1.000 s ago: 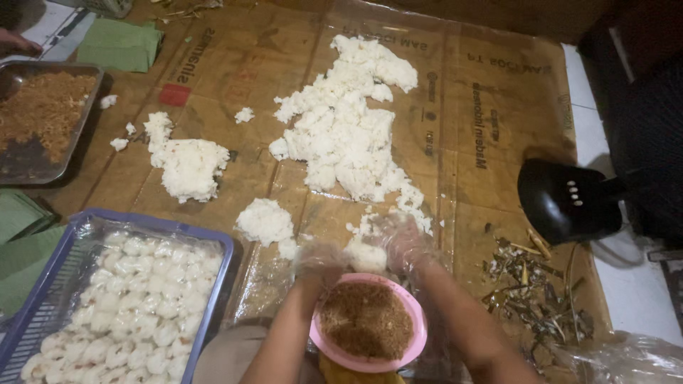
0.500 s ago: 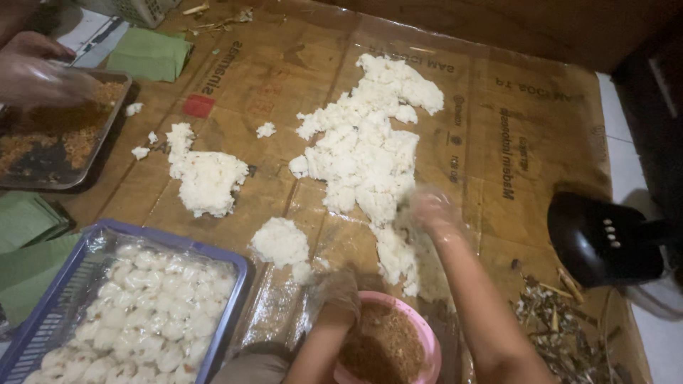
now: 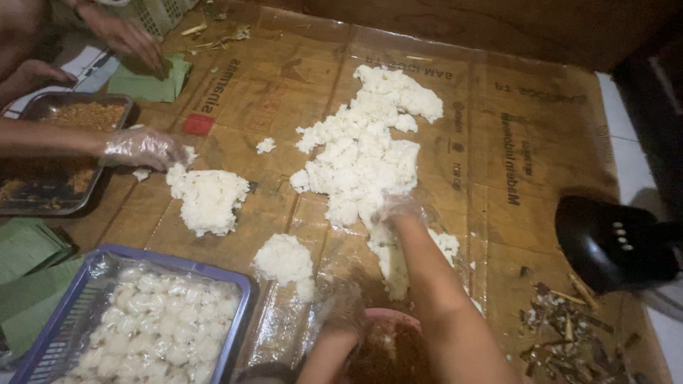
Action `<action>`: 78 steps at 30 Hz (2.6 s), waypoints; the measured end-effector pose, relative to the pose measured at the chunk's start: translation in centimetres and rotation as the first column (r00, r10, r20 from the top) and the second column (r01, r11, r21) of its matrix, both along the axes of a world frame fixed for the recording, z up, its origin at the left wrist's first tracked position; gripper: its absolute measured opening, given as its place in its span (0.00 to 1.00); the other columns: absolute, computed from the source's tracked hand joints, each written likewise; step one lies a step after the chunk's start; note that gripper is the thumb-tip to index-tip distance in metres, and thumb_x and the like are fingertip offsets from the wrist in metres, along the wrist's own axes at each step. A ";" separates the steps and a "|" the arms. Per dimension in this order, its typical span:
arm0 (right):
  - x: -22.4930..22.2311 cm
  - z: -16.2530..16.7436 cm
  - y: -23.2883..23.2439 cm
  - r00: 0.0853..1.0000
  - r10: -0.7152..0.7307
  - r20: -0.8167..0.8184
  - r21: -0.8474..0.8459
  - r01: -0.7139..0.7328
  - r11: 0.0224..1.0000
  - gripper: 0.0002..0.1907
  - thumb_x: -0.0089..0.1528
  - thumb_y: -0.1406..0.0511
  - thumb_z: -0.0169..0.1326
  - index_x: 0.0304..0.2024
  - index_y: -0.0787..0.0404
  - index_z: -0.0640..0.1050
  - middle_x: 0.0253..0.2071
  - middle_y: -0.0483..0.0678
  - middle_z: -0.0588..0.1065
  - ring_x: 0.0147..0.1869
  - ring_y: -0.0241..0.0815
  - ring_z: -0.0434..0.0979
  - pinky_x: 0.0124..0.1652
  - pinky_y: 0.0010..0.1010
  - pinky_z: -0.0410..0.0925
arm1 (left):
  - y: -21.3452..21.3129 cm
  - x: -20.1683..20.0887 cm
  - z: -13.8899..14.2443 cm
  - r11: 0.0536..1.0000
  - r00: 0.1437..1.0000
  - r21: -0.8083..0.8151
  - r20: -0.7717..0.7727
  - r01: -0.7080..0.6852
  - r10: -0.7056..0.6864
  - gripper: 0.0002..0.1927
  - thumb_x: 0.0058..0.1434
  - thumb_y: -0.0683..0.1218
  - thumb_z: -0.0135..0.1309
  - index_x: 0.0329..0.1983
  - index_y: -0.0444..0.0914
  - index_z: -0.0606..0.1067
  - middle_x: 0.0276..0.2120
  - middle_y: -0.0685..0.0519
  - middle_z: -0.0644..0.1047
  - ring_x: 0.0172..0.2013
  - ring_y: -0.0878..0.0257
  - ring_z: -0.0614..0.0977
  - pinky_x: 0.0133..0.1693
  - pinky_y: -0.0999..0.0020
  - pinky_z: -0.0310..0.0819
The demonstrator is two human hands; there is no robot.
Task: The person sits on the floor and shapes portions of rice by hand, pressing a brown filling from a pink bowl into the rice, forming balls and placing them into plastic trays. A second person nearby handles rice and green wrappers on the cardboard-covered floor.
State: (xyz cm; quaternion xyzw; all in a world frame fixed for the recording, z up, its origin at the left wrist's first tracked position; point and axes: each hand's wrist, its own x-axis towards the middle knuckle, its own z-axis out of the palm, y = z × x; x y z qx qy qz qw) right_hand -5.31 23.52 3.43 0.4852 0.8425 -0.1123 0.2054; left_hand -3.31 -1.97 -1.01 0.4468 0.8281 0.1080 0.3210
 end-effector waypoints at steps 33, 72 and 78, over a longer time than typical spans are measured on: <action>24.3 -6.2 -9.6 0.802 -0.077 -0.592 -0.039 0.067 0.997 0.58 0.57 0.53 0.56 0.76 0.64 0.37 0.79 0.63 0.32 0.81 0.58 0.29 0.72 0.41 0.38 | -0.8 -1.5 -1.4 0.965 0.972 -0.191 0.115 -0.181 0.205 0.17 0.64 0.51 0.52 0.52 0.39 0.79 0.53 0.38 0.77 0.56 0.44 0.79 0.56 0.54 0.74; 23.9 -4.4 -11.4 0.617 -0.464 -0.636 -0.191 0.458 0.869 0.17 0.69 0.64 0.42 0.55 0.64 0.75 0.54 0.66 0.75 0.57 0.61 0.76 0.58 0.49 0.68 | 0.4 -2.6 2.1 0.856 0.944 0.401 0.094 -0.327 0.316 0.18 0.56 0.48 0.57 0.47 0.35 0.79 0.49 0.37 0.78 0.52 0.41 0.78 0.54 0.51 0.72; 24.5 -0.6 -13.1 0.840 -0.390 -0.377 -0.135 0.366 0.921 0.15 0.69 0.64 0.42 0.49 0.63 0.78 0.53 0.64 0.74 0.56 0.63 0.75 0.55 0.49 0.66 | -1.0 -2.7 0.2 0.639 0.939 0.714 0.081 -0.288 0.333 0.15 0.57 0.42 0.57 0.47 0.37 0.80 0.49 0.39 0.78 0.52 0.38 0.77 0.54 0.50 0.70</action>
